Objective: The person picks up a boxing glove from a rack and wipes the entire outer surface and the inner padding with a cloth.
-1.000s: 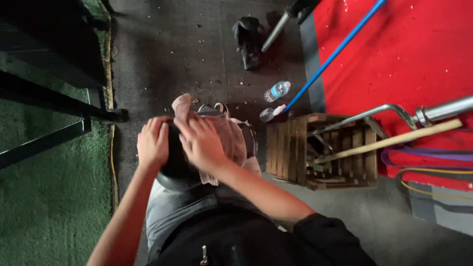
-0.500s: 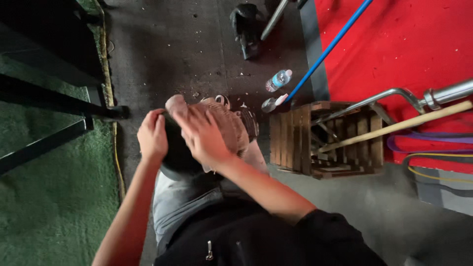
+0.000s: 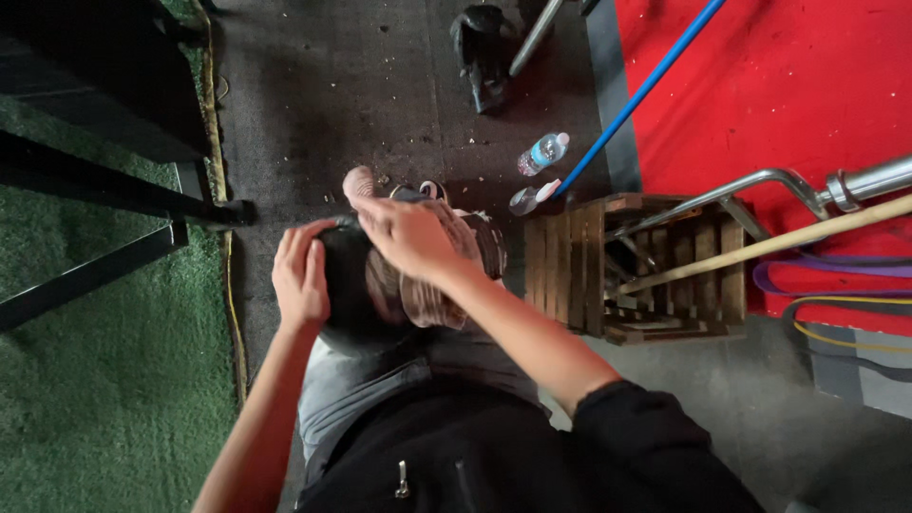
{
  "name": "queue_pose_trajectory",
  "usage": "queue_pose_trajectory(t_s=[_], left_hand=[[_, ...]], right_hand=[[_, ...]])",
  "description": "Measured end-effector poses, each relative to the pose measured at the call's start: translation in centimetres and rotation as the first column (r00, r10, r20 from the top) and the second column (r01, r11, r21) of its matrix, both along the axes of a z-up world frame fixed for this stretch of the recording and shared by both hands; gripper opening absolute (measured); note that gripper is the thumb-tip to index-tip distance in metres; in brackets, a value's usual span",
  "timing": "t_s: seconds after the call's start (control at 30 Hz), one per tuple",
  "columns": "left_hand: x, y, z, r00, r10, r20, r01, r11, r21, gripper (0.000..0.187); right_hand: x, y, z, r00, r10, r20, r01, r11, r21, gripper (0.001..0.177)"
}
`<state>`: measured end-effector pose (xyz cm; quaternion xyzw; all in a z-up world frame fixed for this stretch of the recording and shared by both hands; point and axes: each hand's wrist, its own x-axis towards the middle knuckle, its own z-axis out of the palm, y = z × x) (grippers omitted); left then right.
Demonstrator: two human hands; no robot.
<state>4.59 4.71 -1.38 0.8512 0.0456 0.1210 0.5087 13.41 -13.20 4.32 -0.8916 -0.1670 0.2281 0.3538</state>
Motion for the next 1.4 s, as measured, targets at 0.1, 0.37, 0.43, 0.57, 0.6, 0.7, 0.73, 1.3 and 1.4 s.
queue_pose_trajectory(t_s=[0.1,0.37,0.43,0.57,0.6,0.7,0.73,1.3,1.4], left_hand=[[1.8,1.2,-2.2,1.0,0.002,-0.011,-0.003,0.998,-0.067,0.035],[5.1,2.7,-4.1,0.841,0.159,-0.517,-0.221,0.973,-0.061,0.036],[4.4,2.5,-4.5,0.874,0.15,-0.461,-0.199,0.978,-0.06,0.034],[1.6,2.0,-5.4,0.97,0.107,-0.217,-0.142,0.978,-0.153,0.028],[0.9,1.7,-5.3,0.97,0.113,-0.217,-0.148,0.977,-0.152,0.028],[-1.2,0.8,-3.7,0.984,0.11,-0.142,-0.135,0.973,-0.188,0.025],[-1.6,0.4,-2.4,0.985,0.118,-0.125,-0.144,0.963,-0.227,0.031],[3.6,3.0,-5.7,0.866,0.236,-0.441,-0.326,0.935,-0.139,0.069],[1.6,2.5,-6.1,0.872,0.247,-0.422,-0.337,0.929,-0.152,0.057]], right_hand=[[-2.7,-0.9,-4.2,0.796,0.042,0.604,-0.12,0.989,0.09,0.044],[-12.0,-4.5,-9.0,0.685,0.2,0.701,-0.341,0.938,0.066,0.052],[-10.2,-2.8,-5.9,0.678,0.202,0.707,-0.337,0.94,0.054,0.049],[-6.3,1.4,-1.1,0.667,0.228,0.709,-0.298,0.954,-0.026,0.037],[-5.1,2.5,-0.9,0.666,0.231,0.709,-0.304,0.952,-0.025,0.037],[-1.9,4.8,-0.7,0.759,0.066,0.648,-0.189,0.974,0.122,0.034],[-1.1,4.7,-1.0,0.925,0.094,0.369,-0.14,0.985,0.1,0.035],[-12.4,-4.2,-6.4,0.601,0.238,0.763,-0.402,0.915,0.03,0.05],[-12.0,-3.3,-4.4,0.589,0.262,0.764,-0.433,0.901,0.025,0.048]])
